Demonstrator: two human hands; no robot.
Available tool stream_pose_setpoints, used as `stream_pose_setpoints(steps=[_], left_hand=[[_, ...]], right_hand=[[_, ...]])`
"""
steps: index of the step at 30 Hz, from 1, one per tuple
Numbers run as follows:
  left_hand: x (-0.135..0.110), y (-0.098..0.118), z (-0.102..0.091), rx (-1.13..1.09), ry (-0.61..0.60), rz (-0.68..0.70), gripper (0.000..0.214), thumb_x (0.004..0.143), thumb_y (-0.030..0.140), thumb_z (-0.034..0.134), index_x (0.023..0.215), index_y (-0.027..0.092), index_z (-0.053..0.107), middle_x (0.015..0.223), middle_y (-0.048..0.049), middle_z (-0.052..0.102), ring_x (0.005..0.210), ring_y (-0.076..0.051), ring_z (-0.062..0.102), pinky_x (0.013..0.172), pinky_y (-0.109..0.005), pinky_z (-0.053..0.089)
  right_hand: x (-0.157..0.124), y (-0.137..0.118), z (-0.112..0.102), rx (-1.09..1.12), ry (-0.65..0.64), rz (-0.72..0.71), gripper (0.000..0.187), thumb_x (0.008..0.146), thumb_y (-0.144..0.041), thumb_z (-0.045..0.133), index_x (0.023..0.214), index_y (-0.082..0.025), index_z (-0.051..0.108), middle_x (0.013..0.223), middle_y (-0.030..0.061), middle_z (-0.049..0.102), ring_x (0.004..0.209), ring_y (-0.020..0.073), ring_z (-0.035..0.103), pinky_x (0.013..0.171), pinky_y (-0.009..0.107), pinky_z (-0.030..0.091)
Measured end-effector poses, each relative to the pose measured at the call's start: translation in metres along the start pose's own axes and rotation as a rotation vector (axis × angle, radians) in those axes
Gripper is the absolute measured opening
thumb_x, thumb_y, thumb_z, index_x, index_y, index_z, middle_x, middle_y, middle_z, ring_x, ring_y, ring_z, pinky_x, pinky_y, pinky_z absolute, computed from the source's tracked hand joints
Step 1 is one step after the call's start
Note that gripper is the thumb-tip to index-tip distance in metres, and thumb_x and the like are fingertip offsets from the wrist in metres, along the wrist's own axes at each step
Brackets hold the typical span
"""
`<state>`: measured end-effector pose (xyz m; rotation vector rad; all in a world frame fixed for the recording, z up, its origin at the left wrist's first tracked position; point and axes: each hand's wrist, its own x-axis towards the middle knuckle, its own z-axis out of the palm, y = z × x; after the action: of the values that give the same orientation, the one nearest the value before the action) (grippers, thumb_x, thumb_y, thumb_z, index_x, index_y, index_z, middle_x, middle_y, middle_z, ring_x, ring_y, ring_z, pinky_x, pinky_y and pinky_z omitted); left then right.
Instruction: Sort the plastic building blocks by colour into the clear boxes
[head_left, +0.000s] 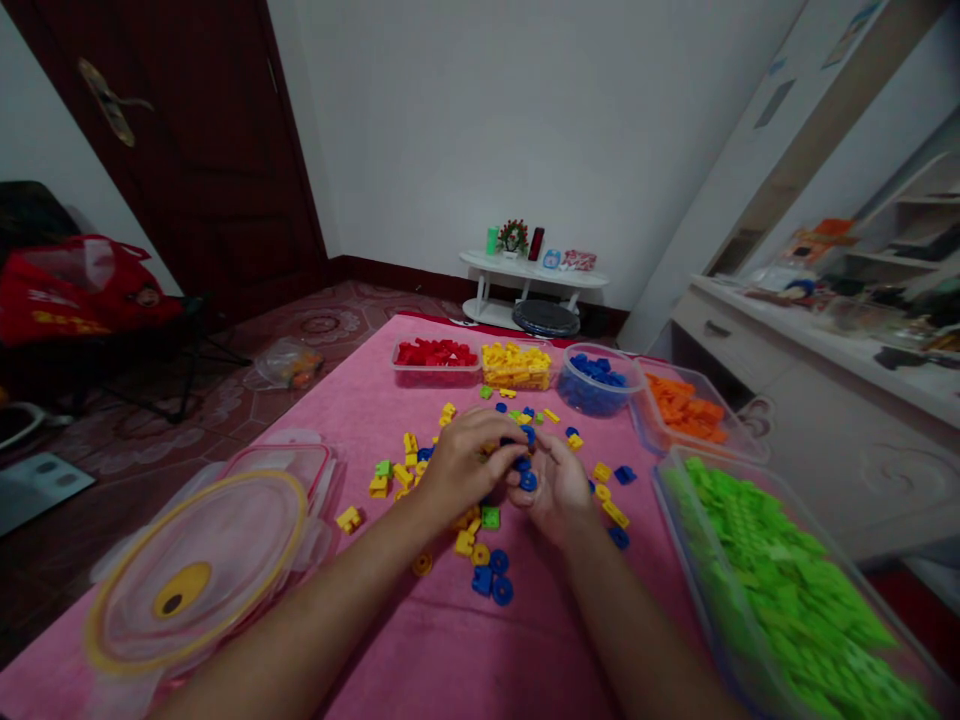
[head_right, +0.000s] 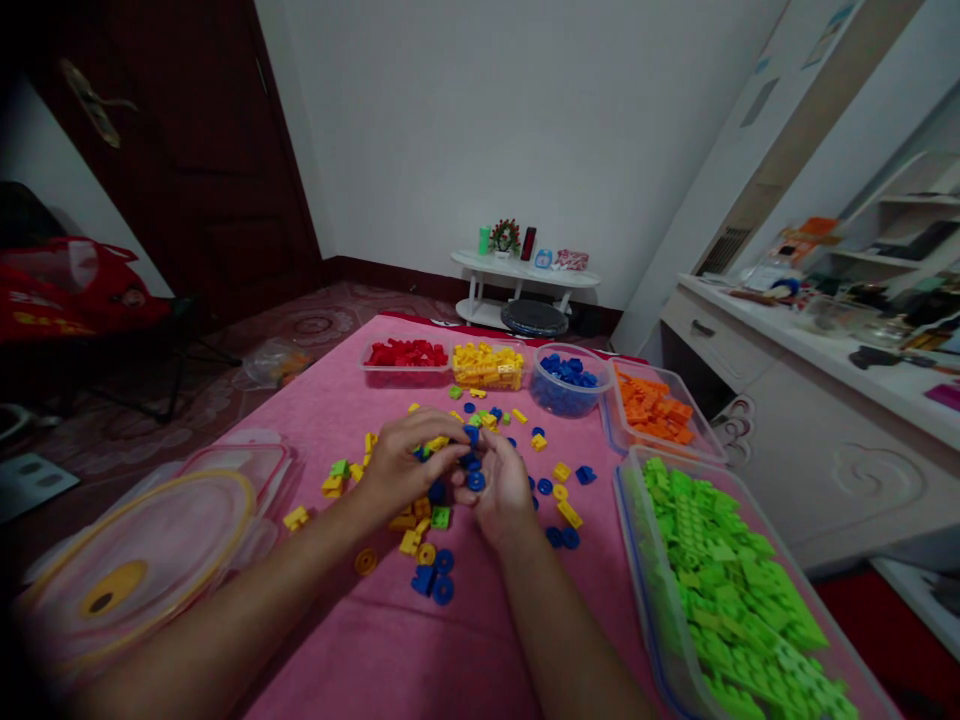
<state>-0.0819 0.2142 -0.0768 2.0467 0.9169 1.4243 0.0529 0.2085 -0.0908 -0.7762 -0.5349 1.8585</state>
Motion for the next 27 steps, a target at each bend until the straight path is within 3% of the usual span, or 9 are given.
stream_pose_setpoints(steps=[4,10,13,16,19,22,24,26,27], left_hand=[[-0.004,0.001,0.003,0.087,-0.143,0.119,0.014,0.082,0.017,0.055,0.085,0.02,0.069,0.092,-0.0038,0.068,0.091,-0.014,0.059,0.086,-0.028,0.045],[-0.005,-0.007,0.002,0.049,-0.017,-0.006,0.016,0.085,0.022,0.053,0.086,0.019,0.069,0.091,-0.0035,0.068,0.09,-0.014,0.06,0.086,-0.027,0.045],[-0.008,-0.021,-0.001,0.092,0.053,-0.124,0.02,0.086,0.025,0.05,0.085,0.018,0.068,0.087,-0.0043,0.068,0.085,-0.015,0.061,0.081,-0.027,0.045],[-0.012,-0.04,-0.004,0.158,0.038,-0.19,0.021,0.086,0.025,0.049,0.081,0.018,0.067,0.08,-0.0032,0.067,0.077,-0.015,0.06,0.076,-0.026,0.045],[-0.015,-0.052,-0.003,0.197,-0.008,-0.207,0.021,0.086,0.024,0.048,0.08,0.018,0.068,0.078,-0.0022,0.066,0.075,-0.014,0.059,0.075,-0.026,0.044],[-0.016,-0.056,-0.001,0.21,-0.031,-0.195,0.02,0.085,0.023,0.048,0.08,0.019,0.068,0.08,-0.0024,0.067,0.077,-0.014,0.059,0.076,-0.026,0.044],[-0.016,-0.056,0.0,0.213,-0.054,-0.181,0.02,0.084,0.022,0.049,0.08,0.018,0.068,0.08,-0.0026,0.067,0.078,-0.014,0.06,0.076,-0.026,0.044],[-0.016,-0.055,0.0,0.219,-0.074,-0.177,0.021,0.084,0.022,0.048,0.081,0.018,0.068,0.081,-0.003,0.067,0.079,-0.015,0.06,0.075,-0.026,0.044],[-0.016,-0.054,0.0,0.222,-0.08,-0.181,0.021,0.084,0.023,0.048,0.081,0.018,0.069,0.081,-0.0033,0.068,0.079,-0.015,0.06,0.075,-0.026,0.044]], right_hand=[[0.0,0.005,0.004,0.124,0.033,0.052,0.019,0.081,-0.035,0.049,0.071,-0.018,0.049,0.045,-0.0065,0.048,0.035,0.008,0.045,0.028,0.014,0.024],[0.004,0.006,-0.001,0.177,0.058,0.074,0.011,0.08,-0.028,0.053,0.076,-0.017,0.052,0.054,-0.0035,0.056,0.038,0.0067,0.046,0.028,0.012,0.026],[0.004,0.005,-0.004,0.185,0.079,0.057,0.009,0.079,-0.023,0.051,0.081,-0.015,0.055,0.066,0.002,0.06,0.044,0.0062,0.048,0.03,0.011,0.028],[0.002,-0.006,-0.01,0.213,0.115,0.021,0.01,0.081,-0.018,0.046,0.082,-0.015,0.056,0.072,0.0047,0.059,0.051,0.0065,0.05,0.033,0.01,0.032],[0.002,-0.036,-0.016,0.187,0.099,-0.069,0.012,0.082,-0.019,0.043,0.08,-0.017,0.054,0.072,0.0032,0.055,0.049,0.0055,0.046,0.033,0.011,0.032],[0.012,-0.089,-0.019,0.031,0.172,-0.262,0.017,0.084,-0.024,0.039,0.075,-0.018,0.052,0.066,0.0008,0.048,0.046,0.0063,0.042,0.033,0.013,0.031],[0.027,-0.13,-0.021,-0.209,0.294,-0.436,0.027,0.087,-0.025,0.03,0.068,-0.018,0.047,0.062,0.0001,0.046,0.045,0.0068,0.041,0.037,0.015,0.032],[0.046,-0.168,-0.023,-0.64,0.452,-0.648,0.035,0.089,-0.028,0.02,0.062,-0.02,0.041,0.056,-0.0008,0.041,0.046,0.0088,0.043,0.042,0.018,0.036],[0.055,-0.184,-0.024,-0.709,0.478,-0.695,0.038,0.09,-0.033,0.02,0.06,-0.02,0.039,0.054,-0.0011,0.04,0.047,0.01,0.044,0.044,0.021,0.038]])
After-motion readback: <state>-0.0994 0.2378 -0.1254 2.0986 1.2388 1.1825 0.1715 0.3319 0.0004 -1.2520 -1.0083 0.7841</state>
